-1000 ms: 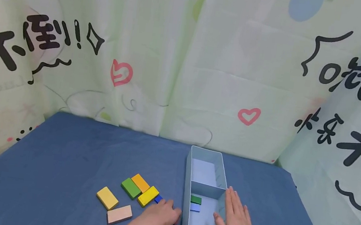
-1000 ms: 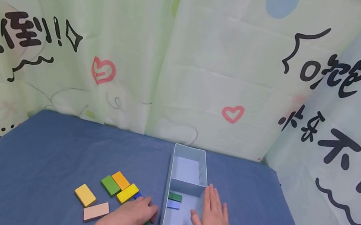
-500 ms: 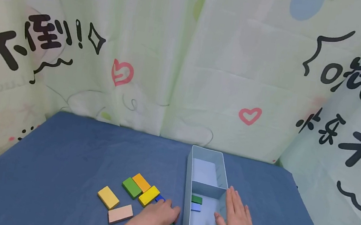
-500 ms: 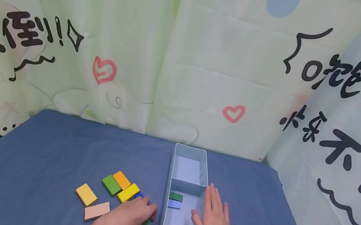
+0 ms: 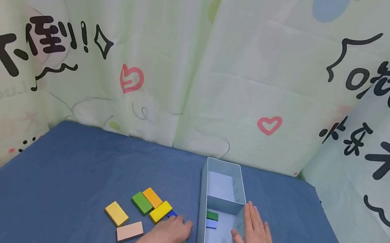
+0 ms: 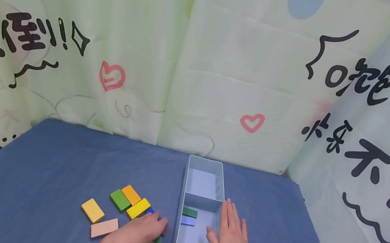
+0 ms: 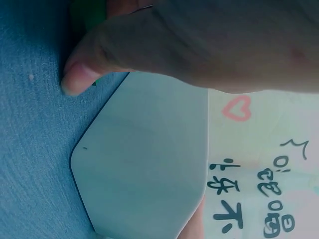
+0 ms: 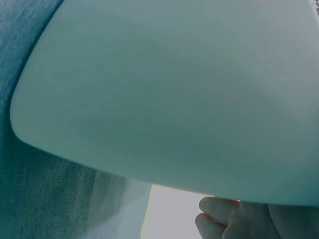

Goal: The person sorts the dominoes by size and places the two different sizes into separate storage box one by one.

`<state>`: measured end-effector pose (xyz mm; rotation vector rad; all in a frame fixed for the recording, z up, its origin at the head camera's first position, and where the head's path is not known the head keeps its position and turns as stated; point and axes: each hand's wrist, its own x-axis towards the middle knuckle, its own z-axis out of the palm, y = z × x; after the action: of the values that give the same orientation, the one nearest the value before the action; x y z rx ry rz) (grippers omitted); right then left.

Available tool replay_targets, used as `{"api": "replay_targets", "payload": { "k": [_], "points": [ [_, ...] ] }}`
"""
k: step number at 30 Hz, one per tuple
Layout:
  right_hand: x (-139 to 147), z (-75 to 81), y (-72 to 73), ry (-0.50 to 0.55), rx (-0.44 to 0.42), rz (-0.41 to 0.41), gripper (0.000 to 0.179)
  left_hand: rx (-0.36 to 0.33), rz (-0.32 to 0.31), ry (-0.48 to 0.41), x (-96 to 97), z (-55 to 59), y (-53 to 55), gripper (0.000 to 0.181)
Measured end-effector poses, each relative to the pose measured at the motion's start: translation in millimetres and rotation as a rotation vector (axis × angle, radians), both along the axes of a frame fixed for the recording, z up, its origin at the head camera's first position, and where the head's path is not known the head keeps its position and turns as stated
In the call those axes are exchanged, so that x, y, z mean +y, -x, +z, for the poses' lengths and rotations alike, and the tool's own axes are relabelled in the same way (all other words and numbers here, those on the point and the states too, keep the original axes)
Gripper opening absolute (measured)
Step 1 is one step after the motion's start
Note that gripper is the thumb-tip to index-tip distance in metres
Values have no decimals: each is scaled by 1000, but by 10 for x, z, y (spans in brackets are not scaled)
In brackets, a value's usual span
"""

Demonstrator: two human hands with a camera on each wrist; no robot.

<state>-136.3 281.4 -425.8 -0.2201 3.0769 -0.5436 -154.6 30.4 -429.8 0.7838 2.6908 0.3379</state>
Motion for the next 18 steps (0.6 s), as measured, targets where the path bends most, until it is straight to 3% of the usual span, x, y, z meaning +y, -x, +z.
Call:
{"api": "replay_targets", "payload": {
  "k": [18],
  "points": [
    [-13,31,-4,-25,-45,-13,82,-29,-13,2,-5,24,7,33]
  ]
}}
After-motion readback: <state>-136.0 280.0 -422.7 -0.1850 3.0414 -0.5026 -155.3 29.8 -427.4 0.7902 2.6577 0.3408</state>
